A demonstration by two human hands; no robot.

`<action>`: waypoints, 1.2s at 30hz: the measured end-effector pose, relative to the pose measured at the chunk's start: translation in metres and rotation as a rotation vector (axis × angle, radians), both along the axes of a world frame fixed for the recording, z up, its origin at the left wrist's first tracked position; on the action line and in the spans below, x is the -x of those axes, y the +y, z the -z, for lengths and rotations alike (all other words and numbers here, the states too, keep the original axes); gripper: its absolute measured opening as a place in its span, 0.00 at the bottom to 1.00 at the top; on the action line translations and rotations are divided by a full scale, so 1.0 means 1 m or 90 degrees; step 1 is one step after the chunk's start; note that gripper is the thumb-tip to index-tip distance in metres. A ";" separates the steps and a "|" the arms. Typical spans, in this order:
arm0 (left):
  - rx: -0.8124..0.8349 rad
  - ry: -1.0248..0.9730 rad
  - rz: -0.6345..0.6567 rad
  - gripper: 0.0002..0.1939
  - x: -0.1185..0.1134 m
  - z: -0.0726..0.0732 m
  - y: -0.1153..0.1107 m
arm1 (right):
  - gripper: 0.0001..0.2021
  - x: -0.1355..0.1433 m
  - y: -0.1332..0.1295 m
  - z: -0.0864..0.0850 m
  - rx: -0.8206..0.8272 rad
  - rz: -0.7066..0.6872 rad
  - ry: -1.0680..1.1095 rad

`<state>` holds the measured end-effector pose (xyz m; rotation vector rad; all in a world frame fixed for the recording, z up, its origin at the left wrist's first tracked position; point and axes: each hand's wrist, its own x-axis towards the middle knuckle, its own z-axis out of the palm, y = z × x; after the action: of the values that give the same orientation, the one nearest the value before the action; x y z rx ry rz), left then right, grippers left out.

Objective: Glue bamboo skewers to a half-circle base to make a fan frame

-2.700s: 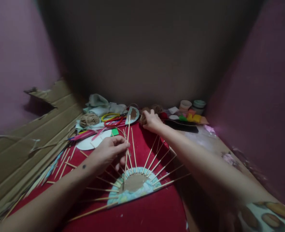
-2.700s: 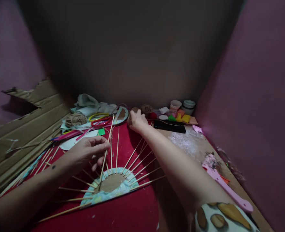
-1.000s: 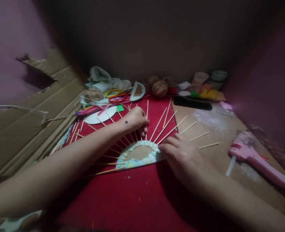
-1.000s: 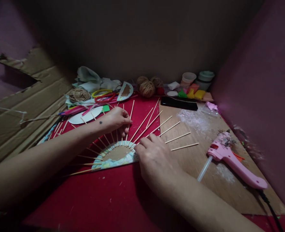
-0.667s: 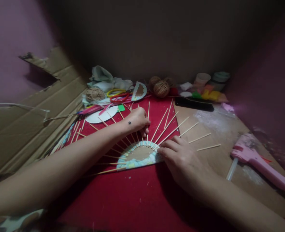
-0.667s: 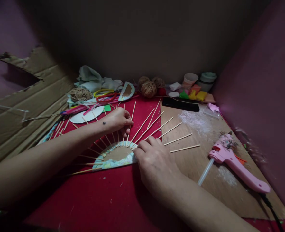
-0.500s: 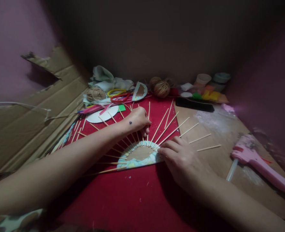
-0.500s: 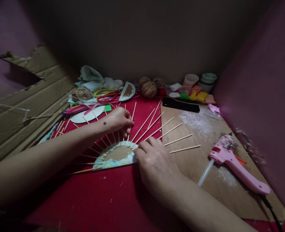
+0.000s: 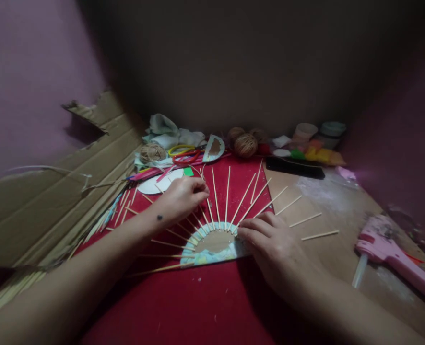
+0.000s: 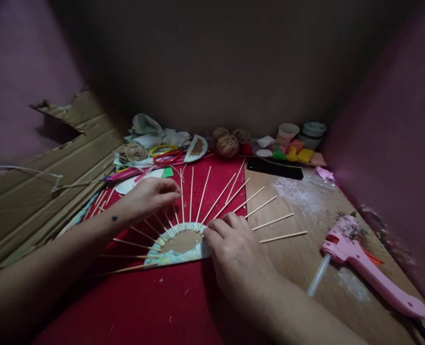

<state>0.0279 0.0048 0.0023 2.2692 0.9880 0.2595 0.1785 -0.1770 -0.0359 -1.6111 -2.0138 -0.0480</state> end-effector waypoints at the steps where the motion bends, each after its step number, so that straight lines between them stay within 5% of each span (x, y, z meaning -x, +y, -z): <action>1: -0.020 0.003 -0.003 0.06 0.004 0.003 -0.002 | 0.14 0.000 0.002 0.000 -0.005 0.002 0.000; 9: -0.211 0.033 0.132 0.08 0.011 0.011 -0.029 | 0.12 -0.003 0.020 -0.004 0.027 0.012 -0.010; 28: -0.176 -0.001 0.204 0.06 0.011 0.012 -0.027 | 0.14 0.002 0.019 -0.012 0.042 -0.018 -0.009; 36: -0.194 0.014 0.205 0.06 0.010 0.015 -0.028 | 0.10 0.009 0.040 -0.018 0.092 0.034 -0.086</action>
<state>0.0183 -0.0230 -0.0124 2.6709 0.6093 0.2584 0.1692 -0.1366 -0.0175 -1.7938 -2.1181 -0.0324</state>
